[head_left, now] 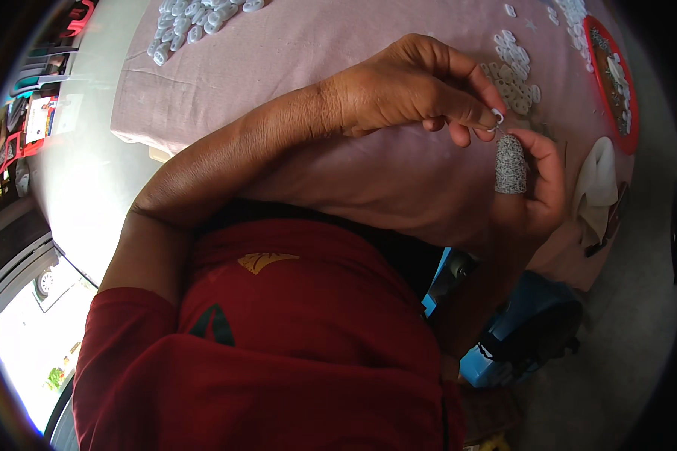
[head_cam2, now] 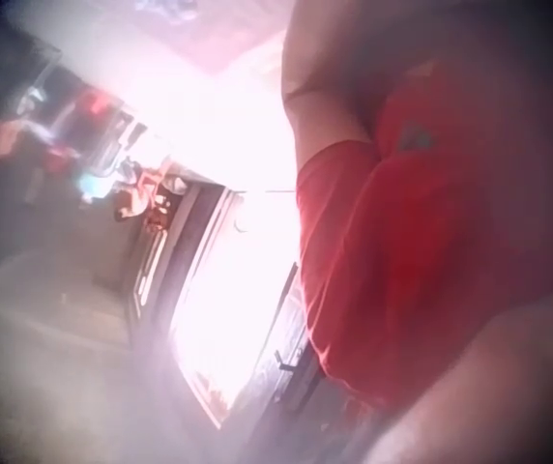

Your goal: The person assembles small white plastic components by manually connecting plastic fasteners to plastic parts.

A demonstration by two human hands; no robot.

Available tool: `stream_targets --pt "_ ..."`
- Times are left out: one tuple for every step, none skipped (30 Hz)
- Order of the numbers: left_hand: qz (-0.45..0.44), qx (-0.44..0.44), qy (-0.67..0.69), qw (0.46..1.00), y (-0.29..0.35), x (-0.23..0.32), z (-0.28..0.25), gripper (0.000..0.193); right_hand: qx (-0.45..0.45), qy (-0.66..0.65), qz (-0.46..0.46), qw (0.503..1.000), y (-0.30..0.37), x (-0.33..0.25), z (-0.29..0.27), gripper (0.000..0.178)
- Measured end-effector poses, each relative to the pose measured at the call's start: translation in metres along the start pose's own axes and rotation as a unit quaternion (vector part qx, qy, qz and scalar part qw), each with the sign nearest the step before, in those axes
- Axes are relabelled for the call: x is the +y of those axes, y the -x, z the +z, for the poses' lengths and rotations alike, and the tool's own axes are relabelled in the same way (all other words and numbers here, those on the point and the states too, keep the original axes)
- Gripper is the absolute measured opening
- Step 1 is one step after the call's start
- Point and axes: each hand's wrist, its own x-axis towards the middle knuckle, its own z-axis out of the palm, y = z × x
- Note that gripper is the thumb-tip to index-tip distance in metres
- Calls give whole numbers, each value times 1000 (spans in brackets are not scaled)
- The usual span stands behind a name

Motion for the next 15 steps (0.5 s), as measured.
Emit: stream_targets --pt "2 -1 1 1000 0 0 0 15 -1 -1 0 1000 0 -1 1 15" --pt "5 -3 2 1000 0 -1 -1 15 -3 14 3 1000 0 -3 2 14" --pt "6 -2 2 1000 0 -1 -1 15 -5 28 6 1000 0 -4 3 13" --pt "7 -3 1 1000 0 -2 -1 15 -5 28 5 1000 -1 -3 3 13" --pt "8 -4 0 1000 0 -2 -1 15 -5 35 -15 999 -1 -2 4 12" --pt "8 -4 0 1000 1 -3 -1 15 -6 42 -35 999 -1 0 4 11" --pt "11 -3 -6 1000 1 -3 -1 15 -6 41 -35 999 -1 0 5 11" --pt "13 -4 -11 1000 0 -4 -1 15 -3 54 -44 998 -1 0 6 11" --pt "13 -6 -10 1000 0 -5 -1 15 1 67 -53 996 0 -1 7 11" --pt "14 -11 -10 1000 -1 -6 -1 15 2 68 -53 996 1 -1 7 11" --pt "16 -15 -11 1000 -1 -5 -2 15 5 64 -52 997 0 -2 9 11" --pt "16 -13 -12 1000 0 -5 -3 15 9 60 -52 997 0 -2 10 10" --pt "12 -9 -19 1000 0 -4 -3 15 8 59 -52 997 0 -1 11 10" --pt "8 -5 -25 1000 1 -4 -2 15 5 59 -42 997 0 -1 11 10" --pt "9 -5 -25 1000 0 -5 -2 15 3 58 -31 998 1 0 11 9"
